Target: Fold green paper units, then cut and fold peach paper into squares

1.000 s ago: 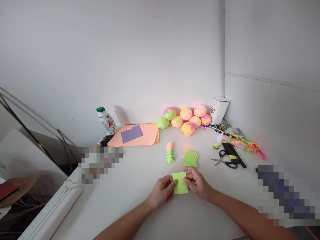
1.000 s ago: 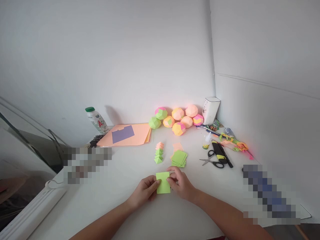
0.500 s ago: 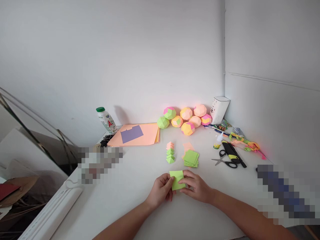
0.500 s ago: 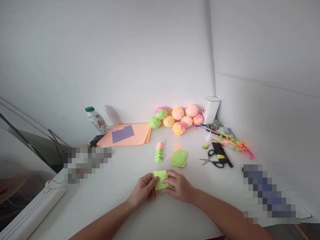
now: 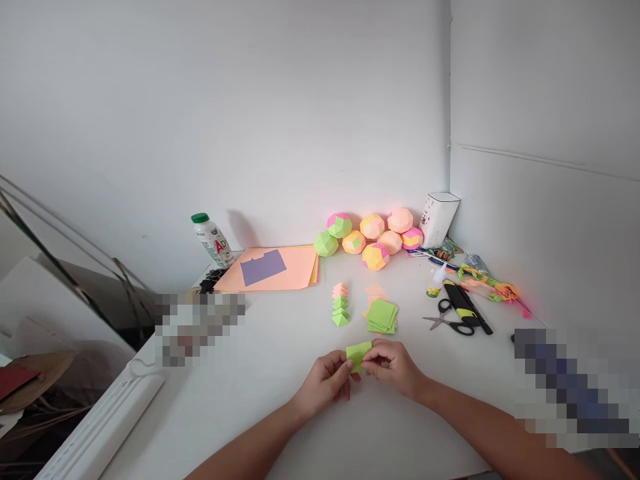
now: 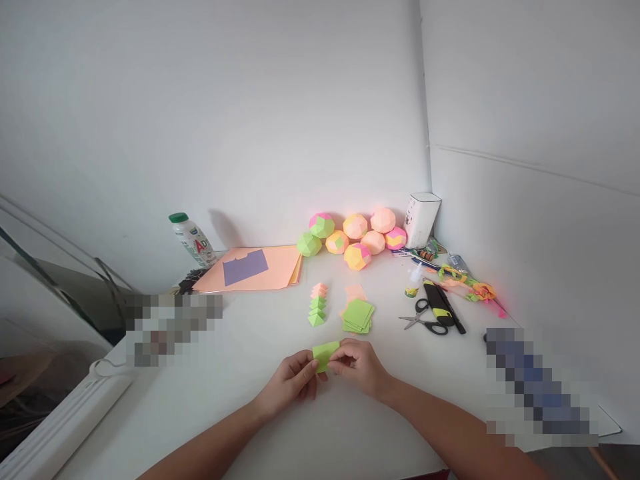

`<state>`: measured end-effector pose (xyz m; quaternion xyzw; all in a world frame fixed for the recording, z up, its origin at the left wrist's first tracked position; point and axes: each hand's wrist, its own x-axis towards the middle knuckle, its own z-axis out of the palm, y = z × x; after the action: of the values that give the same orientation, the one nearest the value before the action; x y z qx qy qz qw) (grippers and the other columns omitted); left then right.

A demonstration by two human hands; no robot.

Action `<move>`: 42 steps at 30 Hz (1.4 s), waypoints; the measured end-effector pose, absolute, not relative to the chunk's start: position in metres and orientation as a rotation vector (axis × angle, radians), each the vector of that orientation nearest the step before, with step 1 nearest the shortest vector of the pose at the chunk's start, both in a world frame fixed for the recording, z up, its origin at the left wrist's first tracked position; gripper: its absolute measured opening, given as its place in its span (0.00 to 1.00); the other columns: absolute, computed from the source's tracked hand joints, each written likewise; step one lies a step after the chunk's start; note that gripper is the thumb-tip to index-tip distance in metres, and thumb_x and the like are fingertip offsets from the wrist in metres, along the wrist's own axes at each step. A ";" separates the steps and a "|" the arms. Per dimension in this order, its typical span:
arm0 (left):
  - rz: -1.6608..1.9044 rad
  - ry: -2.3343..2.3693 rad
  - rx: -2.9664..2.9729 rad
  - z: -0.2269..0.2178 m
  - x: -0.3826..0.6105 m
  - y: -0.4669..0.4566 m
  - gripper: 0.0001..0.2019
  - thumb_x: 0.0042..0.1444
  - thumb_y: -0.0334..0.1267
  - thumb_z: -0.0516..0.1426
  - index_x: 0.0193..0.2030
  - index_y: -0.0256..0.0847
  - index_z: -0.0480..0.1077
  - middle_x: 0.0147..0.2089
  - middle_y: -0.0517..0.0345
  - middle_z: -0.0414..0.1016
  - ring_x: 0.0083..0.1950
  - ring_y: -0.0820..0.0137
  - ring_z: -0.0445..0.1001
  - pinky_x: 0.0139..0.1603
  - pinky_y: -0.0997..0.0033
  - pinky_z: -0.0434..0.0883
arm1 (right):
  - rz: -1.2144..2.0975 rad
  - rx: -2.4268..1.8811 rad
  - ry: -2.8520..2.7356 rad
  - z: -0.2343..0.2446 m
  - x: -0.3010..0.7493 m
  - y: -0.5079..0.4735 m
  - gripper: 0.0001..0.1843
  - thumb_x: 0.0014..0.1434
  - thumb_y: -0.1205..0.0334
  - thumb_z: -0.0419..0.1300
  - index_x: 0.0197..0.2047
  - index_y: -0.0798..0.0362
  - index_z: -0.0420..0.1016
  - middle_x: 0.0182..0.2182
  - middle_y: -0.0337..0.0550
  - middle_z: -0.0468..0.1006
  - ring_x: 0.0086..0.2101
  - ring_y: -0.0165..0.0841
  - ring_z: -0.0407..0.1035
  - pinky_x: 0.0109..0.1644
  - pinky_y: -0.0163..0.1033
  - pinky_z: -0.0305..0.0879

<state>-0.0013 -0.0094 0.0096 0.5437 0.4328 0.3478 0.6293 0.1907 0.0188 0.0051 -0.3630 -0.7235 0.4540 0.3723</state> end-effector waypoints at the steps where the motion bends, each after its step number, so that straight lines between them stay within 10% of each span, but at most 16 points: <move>1: 0.792 0.977 1.254 0.009 -0.002 -0.010 0.23 0.53 0.59 0.54 0.35 0.37 0.66 0.33 0.57 0.75 0.20 0.78 0.67 0.19 0.77 0.58 | 1.161 -0.932 -1.847 0.005 0.191 0.019 0.11 0.55 0.55 0.62 0.27 0.54 0.76 0.24 0.38 0.68 0.24 0.28 0.63 0.26 0.34 0.61; 18: 0.778 1.030 1.253 0.010 0.002 -0.009 0.22 0.49 0.58 0.58 0.31 0.37 0.68 0.30 0.56 0.76 0.18 0.78 0.67 0.18 0.77 0.57 | 1.160 -0.903 -1.820 0.005 0.186 0.016 0.13 0.56 0.53 0.60 0.27 0.54 0.73 0.23 0.39 0.71 0.22 0.28 0.66 0.25 0.35 0.64; 26: 0.806 1.020 1.210 0.006 -0.001 -0.007 0.22 0.50 0.58 0.58 0.32 0.37 0.68 0.30 0.56 0.76 0.17 0.78 0.67 0.17 0.78 0.57 | 1.456 -0.978 -1.611 -0.001 0.188 0.017 0.28 0.54 0.53 0.63 0.54 0.51 0.58 0.33 0.38 0.71 0.29 0.29 0.69 0.28 0.34 0.67; 32: 0.815 1.021 1.183 0.001 -0.001 -0.007 0.22 0.50 0.58 0.58 0.35 0.37 0.67 0.32 0.55 0.77 0.17 0.77 0.68 0.17 0.77 0.58 | 1.585 -1.129 -1.701 0.007 0.188 0.020 0.19 0.55 0.46 0.60 0.28 0.55 0.68 0.21 0.36 0.69 0.22 0.27 0.63 0.22 0.32 0.57; 42: 0.807 1.056 1.197 0.003 0.000 -0.008 0.22 0.50 0.58 0.57 0.32 0.37 0.66 0.31 0.56 0.77 0.17 0.77 0.67 0.17 0.77 0.58 | 1.570 -1.147 -1.680 0.003 0.188 0.021 0.22 0.54 0.44 0.59 0.24 0.54 0.66 0.18 0.34 0.67 0.19 0.26 0.62 0.22 0.32 0.56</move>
<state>-0.0003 -0.0079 0.0031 0.5218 0.4603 0.3518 0.6262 0.1881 0.0209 0.0025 -0.4282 -0.6273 0.5863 0.2819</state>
